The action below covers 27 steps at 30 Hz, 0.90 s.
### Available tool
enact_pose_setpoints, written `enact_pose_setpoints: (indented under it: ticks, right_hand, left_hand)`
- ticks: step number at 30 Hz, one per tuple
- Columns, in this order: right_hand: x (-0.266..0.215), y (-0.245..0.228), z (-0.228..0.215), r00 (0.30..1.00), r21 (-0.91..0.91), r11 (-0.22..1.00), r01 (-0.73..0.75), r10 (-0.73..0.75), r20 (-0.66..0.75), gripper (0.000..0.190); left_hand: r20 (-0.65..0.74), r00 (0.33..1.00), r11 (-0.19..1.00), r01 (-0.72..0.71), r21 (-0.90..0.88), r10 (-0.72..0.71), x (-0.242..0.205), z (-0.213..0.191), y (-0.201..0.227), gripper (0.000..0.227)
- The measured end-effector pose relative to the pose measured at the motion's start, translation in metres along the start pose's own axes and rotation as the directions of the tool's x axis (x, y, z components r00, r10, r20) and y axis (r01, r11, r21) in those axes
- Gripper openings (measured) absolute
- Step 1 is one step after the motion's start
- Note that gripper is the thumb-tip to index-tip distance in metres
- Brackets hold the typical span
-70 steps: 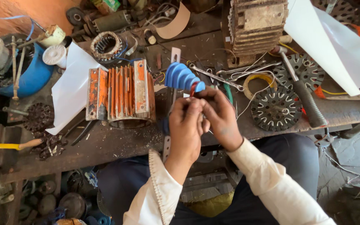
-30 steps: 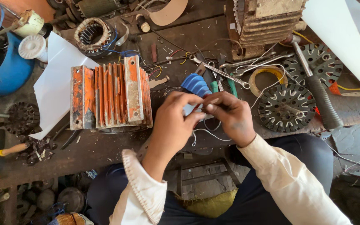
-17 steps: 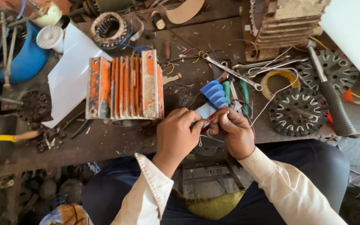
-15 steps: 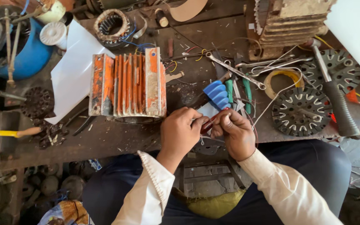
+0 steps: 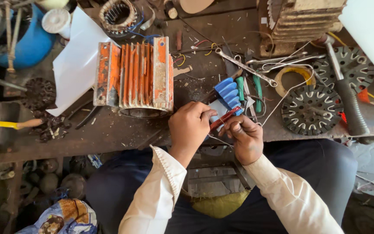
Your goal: The person winds copper wire onto a blue plastic bobbin using a hand crank. They use pliers to cut the wire and tuck the end into the winding. The person continues winding and adjusting the wire on the bobbin throughout the clip.
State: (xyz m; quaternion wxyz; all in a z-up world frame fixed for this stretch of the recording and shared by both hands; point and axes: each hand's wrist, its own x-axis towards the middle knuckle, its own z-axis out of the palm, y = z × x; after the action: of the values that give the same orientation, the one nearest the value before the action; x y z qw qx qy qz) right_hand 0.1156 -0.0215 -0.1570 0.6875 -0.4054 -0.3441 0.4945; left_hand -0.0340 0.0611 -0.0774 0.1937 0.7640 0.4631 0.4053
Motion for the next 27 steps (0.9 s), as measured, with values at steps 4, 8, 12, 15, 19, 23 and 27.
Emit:
enact_pose_setpoints:
  ticks: [4,8,12,15,19,23,27]
  right_hand:
    - [0.002,-0.028,0.005,0.994,-0.305,0.948,-0.087,0.103,0.038,0.016]
    - [-0.001,-0.062,0.011,0.966,-0.691,0.676,0.256,-0.150,0.212,0.018]
    - [-0.003,-0.089,0.010,0.735,-0.721,0.152,0.676,-0.216,0.643,0.038]
    - [-0.005,-0.099,0.020,0.681,-0.687,0.002,0.726,-0.139,0.719,0.043]
    - [-0.011,-0.101,0.032,0.758,-0.781,-0.275,0.561,-0.208,0.618,0.044]
    - [-0.007,-0.092,0.027,0.824,-0.853,-0.057,0.518,-0.235,0.516,0.034]
    - [-0.003,-0.094,0.020,0.800,-0.795,0.148,0.588,-0.253,0.545,0.042]
  left_hand:
    - [0.179,0.971,0.980,0.177,-0.096,-0.158,0.011,-0.019,0.010,0.018]
    - [0.358,0.906,0.942,0.297,-0.159,-0.225,0.010,-0.043,0.028,0.023]
    - [0.486,0.804,0.707,0.561,-0.430,-0.343,-0.007,-0.055,0.062,0.025]
    - [0.336,0.931,0.766,0.316,-0.559,-0.139,-0.040,-0.051,0.098,0.023]
    - [0.109,0.847,0.854,-0.518,-0.050,0.520,-0.065,-0.042,0.116,0.020]
    - [0.053,0.699,0.696,-0.715,0.065,0.713,-0.066,-0.040,0.106,0.024]
    - [0.117,0.869,0.873,-0.487,0.032,0.481,-0.044,-0.041,0.071,0.018]
